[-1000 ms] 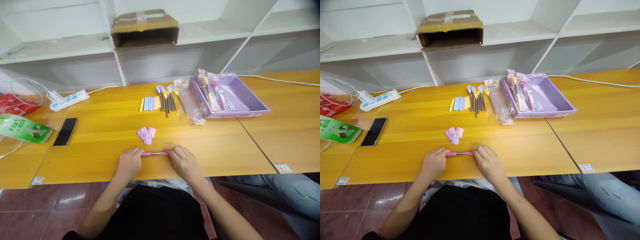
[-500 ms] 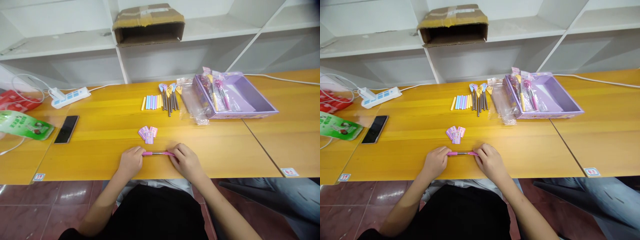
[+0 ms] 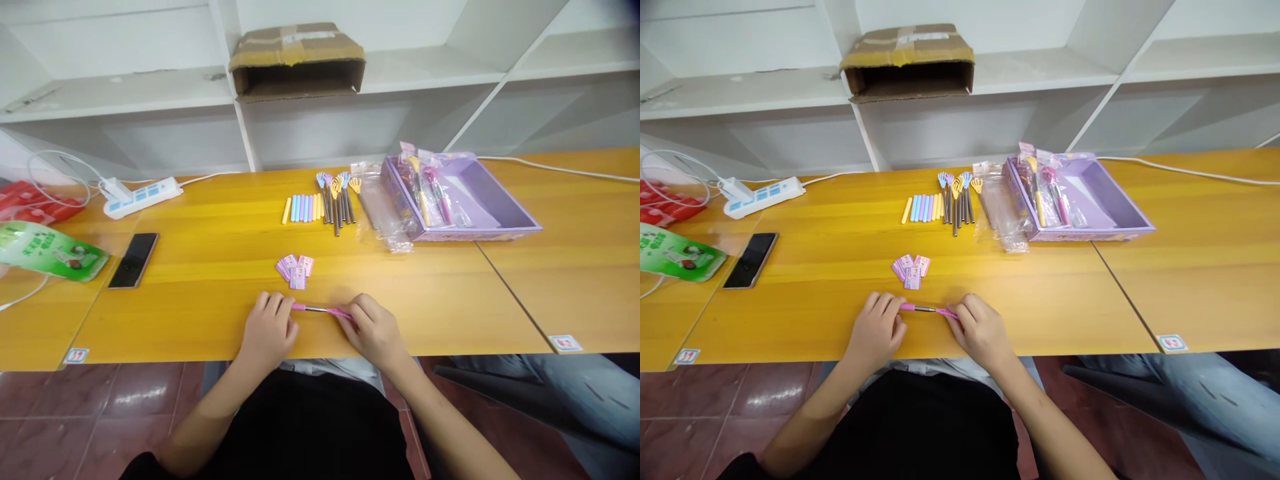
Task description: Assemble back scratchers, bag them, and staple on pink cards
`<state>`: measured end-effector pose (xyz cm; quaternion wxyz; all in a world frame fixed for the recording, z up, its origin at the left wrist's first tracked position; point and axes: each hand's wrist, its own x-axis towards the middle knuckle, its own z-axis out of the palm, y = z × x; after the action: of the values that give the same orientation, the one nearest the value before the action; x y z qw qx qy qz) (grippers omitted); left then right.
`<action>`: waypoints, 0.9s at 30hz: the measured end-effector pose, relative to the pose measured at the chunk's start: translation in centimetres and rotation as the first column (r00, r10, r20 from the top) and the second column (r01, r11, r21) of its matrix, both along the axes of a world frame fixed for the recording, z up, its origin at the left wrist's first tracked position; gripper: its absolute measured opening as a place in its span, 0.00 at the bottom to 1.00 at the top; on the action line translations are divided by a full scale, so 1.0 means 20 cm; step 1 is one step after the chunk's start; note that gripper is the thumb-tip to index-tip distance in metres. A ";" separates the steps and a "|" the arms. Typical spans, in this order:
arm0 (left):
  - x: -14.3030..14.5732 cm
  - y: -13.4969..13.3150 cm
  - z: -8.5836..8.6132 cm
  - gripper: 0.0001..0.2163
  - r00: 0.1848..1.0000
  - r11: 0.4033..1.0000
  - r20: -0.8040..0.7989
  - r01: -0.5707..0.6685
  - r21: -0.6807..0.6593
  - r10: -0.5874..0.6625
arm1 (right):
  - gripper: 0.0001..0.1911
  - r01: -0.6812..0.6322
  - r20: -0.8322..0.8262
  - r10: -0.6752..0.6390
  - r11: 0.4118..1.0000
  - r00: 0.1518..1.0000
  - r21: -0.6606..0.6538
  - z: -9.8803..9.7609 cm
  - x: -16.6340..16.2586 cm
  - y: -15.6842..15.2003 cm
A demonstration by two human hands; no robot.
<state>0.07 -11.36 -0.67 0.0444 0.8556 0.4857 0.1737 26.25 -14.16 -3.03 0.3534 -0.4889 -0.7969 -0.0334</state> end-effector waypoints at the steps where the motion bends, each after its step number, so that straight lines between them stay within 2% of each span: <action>1: 0.01 -0.01 0.01 0.12 1.000 1.000 0.025 0.020 -0.023 -0.019 | 0.03 -0.006 -0.006 0.006 1.000 1.000 0.001 0.00 0.00 0.00; 5: 0.01 0.00 0.02 0.09 0.996 0.994 0.035 0.083 -0.070 -0.080 | 0.02 -0.016 0.000 0.016 1.000 1.000 0.006 0.01 -0.03 -0.01; 10: -0.04 0.04 0.02 0.17 0.987 0.988 0.060 0.150 -0.026 -0.149 | 0.06 -0.036 0.016 0.036 0.999 0.999 0.000 0.03 -0.05 -0.02; 13: -0.06 0.04 0.02 0.19 0.974 0.975 0.081 0.215 -0.054 -0.211 | 0.07 -0.037 0.018 0.038 0.999 0.999 -0.010 0.03 -0.05 -0.02; 17: -0.07 0.04 0.02 0.19 0.966 0.966 0.117 0.242 -0.093 -0.230 | 0.09 -0.045 0.029 0.046 0.999 0.999 -0.030 0.01 -0.05 -0.01; 27: -0.05 0.05 -0.02 0.19 0.922 0.940 0.227 0.334 -0.064 -0.313 | 0.07 -0.063 0.038 0.066 0.995 0.997 -0.072 -0.02 -0.05 -0.01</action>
<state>-0.92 -10.27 -1.08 0.1676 0.8970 0.3382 0.2300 25.21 -14.30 -3.50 0.3205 -0.4743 -0.8200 -0.0035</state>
